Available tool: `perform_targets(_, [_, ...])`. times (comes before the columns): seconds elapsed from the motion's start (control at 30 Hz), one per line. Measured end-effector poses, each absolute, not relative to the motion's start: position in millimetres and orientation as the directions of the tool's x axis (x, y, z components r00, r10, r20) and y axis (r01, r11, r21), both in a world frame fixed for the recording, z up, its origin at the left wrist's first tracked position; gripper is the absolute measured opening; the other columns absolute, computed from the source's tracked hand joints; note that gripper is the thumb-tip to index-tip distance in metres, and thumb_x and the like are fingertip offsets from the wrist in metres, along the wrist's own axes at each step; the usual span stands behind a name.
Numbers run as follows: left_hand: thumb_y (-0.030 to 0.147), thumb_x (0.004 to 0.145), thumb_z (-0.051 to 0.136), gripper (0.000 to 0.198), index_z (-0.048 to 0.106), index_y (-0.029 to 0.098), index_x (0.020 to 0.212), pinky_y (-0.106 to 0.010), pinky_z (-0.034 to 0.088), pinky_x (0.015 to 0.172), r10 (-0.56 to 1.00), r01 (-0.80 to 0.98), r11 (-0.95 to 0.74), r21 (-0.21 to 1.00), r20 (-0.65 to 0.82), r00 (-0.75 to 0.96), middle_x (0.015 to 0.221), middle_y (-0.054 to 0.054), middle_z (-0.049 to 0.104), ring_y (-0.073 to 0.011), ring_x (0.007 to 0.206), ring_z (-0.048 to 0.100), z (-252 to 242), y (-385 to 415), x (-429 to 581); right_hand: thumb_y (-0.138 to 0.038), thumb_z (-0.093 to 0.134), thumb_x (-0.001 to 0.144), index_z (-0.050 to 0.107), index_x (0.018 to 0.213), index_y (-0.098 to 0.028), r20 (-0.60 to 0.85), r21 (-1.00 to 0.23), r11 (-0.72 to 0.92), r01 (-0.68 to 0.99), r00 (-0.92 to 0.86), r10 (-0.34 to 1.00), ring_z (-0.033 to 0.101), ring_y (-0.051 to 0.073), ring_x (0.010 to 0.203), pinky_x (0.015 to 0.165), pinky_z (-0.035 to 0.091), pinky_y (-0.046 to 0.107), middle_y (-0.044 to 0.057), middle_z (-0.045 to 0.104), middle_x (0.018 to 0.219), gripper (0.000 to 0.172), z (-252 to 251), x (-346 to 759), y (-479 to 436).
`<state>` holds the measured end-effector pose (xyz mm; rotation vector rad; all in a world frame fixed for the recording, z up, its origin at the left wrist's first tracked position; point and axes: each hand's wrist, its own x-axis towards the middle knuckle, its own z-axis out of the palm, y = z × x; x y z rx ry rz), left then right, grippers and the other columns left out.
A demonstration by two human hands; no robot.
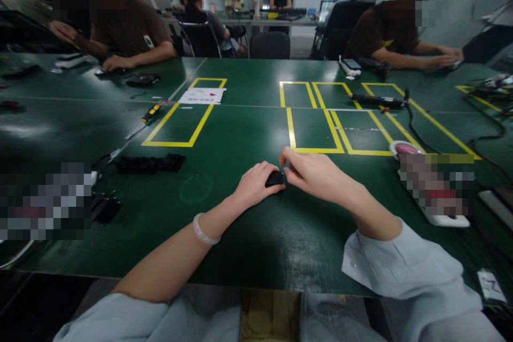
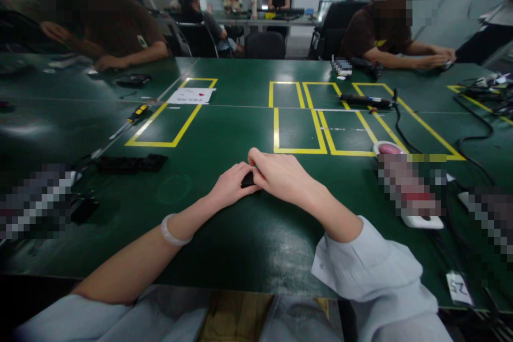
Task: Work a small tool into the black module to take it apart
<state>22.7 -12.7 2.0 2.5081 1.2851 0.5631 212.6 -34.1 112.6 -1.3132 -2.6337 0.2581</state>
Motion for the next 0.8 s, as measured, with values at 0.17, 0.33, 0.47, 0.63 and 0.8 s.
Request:
perform_targets(0.17, [0.057, 0.085, 0.056, 0.04, 0.054, 0.021, 0.105, -0.036, 0.048, 0.082, 0.813, 0.707, -0.581, 0.404, 0.238, 0.532, 0.103, -0.004, 0.059, -0.0225, 0.095, 0.057, 0.5, -12.5, 22.2, -0.043, 0.034, 0.098, 0.05, 0.099, -0.021, 0.077, -0.237, 0.58, 0.779, -0.58, 0.811, 0.056, 0.015, 0.063, 0.055, 0.024, 0.025, 0.0, 0.063, 0.072, 0.027, 113.9, 210.5, -34.4])
perform_targets(0.33, [0.057, 0.085, 0.057, 0.041, 0.054, 0.021, 0.104, -0.036, 0.048, 0.081, 0.811, 0.711, -0.584, 0.392, 0.242, 0.533, 0.102, -0.004, 0.058, -0.0227, 0.095, 0.057, -2.3, -11.4, 22.1, -0.042, 0.032, 0.099, 0.052, 0.099, -0.021, 0.057, -0.171, 0.571, 0.803, -0.571, 0.819, 0.057, 0.015, 0.062, 0.054, 0.023, 0.025, 0.001, 0.063, 0.07, 0.03, 112.1, 210.0, -32.8])
perform_targets(0.47, [0.058, 0.084, 0.057, 0.042, 0.054, 0.022, 0.106, -0.037, 0.048, 0.082, 0.815, 0.718, -0.579, 0.387, 0.239, 0.529, 0.101, -0.004, 0.058, -0.0228, 0.094, 0.057, -2.6, -11.0, 22.5, -0.033, 0.033, 0.098, 0.051, 0.104, -0.02, 0.06, -0.158, 0.577, 0.801, -0.576, 0.815, 0.057, 0.015, 0.062, 0.054, 0.023, 0.025, 0.002, 0.064, 0.073, 0.023, 111.0, 211.3, -32.1])
perform_targets(0.63, [0.056, 0.084, 0.058, 0.041, 0.054, 0.023, 0.107, -0.036, 0.048, 0.082, 0.819, 0.717, -0.572, 0.399, 0.23, 0.525, 0.104, -0.004, 0.058, -0.023, 0.096, 0.057, -0.5, -12.3, 22.3, -0.026, 0.039, 0.093, 0.048, 0.106, -0.019, 0.081, -0.198, 0.593, 0.781, -0.59, 0.804, 0.058, 0.015, 0.064, 0.054, 0.025, 0.025, 0.001, 0.065, 0.077, 0.017, 112.5, 212.7, -33.9])
perform_targets(0.8, [0.057, 0.085, 0.057, 0.04, 0.054, 0.022, 0.104, -0.035, 0.048, 0.079, 0.82, 0.72, -0.571, 0.395, 0.225, 0.526, 0.101, -0.004, 0.058, -0.0221, 0.094, 0.057, 0.3, -12.8, 21.9, -0.037, 0.034, 0.097, 0.05, 0.101, -0.02, 0.068, -0.217, 0.578, 0.787, -0.578, 0.813, 0.057, 0.015, 0.063, 0.054, 0.024, 0.025, 0.001, 0.064, 0.074, 0.023, 115.1, 210.6, -35.7])
